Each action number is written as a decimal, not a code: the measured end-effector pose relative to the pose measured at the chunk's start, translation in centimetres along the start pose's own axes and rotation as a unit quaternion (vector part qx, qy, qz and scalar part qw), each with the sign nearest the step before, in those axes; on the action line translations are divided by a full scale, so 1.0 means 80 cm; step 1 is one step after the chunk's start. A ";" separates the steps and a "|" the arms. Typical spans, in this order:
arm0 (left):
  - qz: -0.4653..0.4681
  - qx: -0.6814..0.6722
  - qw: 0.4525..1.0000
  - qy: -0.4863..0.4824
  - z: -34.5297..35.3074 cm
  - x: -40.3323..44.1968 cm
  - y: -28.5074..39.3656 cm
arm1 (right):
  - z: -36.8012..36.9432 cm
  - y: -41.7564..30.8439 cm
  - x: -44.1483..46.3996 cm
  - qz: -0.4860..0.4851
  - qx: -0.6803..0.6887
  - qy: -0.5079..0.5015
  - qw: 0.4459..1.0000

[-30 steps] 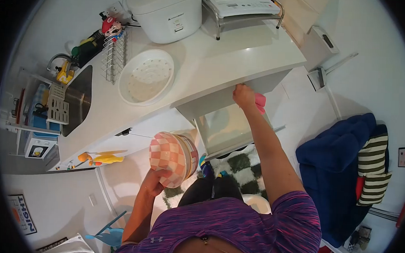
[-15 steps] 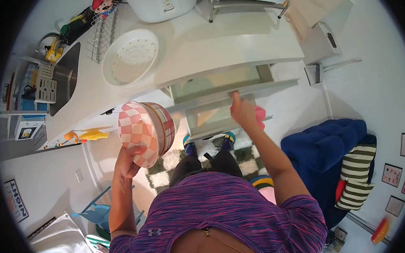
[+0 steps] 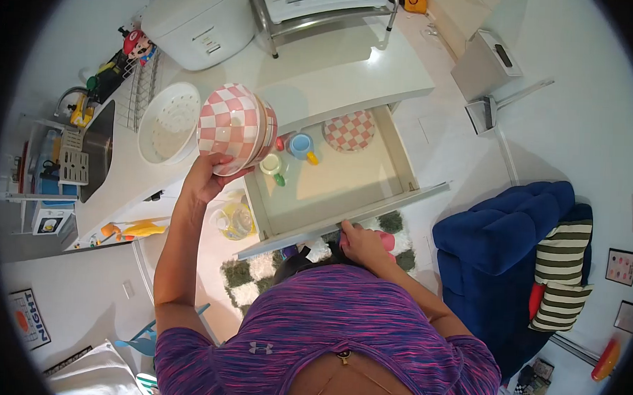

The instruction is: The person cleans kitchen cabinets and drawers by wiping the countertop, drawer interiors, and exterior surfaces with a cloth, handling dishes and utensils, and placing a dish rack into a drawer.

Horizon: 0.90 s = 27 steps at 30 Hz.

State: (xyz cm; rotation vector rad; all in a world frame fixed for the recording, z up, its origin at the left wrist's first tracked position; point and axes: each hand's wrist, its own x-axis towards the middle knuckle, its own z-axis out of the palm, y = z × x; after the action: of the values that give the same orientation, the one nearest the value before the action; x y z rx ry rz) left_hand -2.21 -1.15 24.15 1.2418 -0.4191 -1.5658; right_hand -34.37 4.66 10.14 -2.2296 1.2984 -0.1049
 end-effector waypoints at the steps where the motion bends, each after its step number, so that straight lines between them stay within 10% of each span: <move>1: 0.004 0.013 1.000 -0.001 0.004 0.006 -0.001 | -0.010 0.001 -0.006 -0.008 0.017 -0.024 1.000; 20: -0.266 0.084 0.959 -0.048 0.063 0.204 -0.343 | -0.167 0.095 -0.101 0.201 0.223 0.193 0.934; 27: -0.210 0.138 0.968 0.016 0.093 0.262 -0.443 | -0.154 0.114 -0.148 0.296 0.197 0.186 0.916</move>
State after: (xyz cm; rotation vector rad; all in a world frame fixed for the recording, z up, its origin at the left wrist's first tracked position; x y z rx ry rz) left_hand -24.67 -7.69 -10.59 1.6495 -0.3786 -1.8852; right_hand -51.88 5.79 18.42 -1.4471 1.9064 -0.5302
